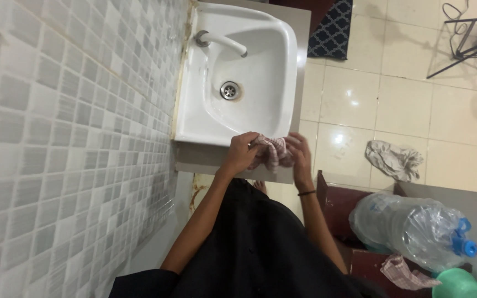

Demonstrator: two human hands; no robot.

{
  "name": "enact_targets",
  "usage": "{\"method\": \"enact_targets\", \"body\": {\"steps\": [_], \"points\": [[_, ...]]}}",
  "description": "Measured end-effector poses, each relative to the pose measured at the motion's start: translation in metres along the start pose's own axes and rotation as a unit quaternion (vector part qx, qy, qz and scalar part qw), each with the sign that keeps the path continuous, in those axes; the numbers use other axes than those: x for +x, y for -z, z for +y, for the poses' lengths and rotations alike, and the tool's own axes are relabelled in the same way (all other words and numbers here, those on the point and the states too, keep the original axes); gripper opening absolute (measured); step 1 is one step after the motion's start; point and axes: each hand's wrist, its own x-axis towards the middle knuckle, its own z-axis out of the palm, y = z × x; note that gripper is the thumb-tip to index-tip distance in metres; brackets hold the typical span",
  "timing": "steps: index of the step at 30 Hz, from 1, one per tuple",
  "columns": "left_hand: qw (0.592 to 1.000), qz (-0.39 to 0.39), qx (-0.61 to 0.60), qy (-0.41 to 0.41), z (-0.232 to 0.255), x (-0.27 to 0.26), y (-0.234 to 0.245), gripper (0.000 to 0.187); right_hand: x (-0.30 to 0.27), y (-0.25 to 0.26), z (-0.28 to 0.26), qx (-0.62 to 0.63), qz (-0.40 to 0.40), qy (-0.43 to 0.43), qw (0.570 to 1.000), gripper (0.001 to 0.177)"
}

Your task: The person cleans a white ceramic sink using a red and white checkered cloth. They wipe the basin, the faucet, and the surrounding countertop area repeatedly. The person scrubs the drain and the edges of the sink, ensuring all surfaces are wiped down.

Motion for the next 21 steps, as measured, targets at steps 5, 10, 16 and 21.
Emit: {"method": "enact_targets", "body": {"steps": [5,10,16,21], "points": [[0.998,-0.047,0.019,0.027,0.031,0.003,0.025,0.020,-0.021,-0.023,-0.060,-0.254,-0.059,0.219,0.940,0.066],[0.998,-0.066,-0.022,-0.003,0.065,-0.004,0.047,0.031,-0.028,-0.053,-0.087,-0.358,-0.078,0.306,0.878,0.051],[0.989,-0.087,0.071,-0.094,0.066,-0.015,0.057,0.033,-0.027,-0.060,-0.086,-0.352,-0.096,0.220,0.905,0.039],[0.958,-0.090,0.251,-0.108,0.066,-0.019,0.064,0.034,-0.033,-0.053,-0.098,-0.489,-0.089,0.299,0.814,0.033]]}}
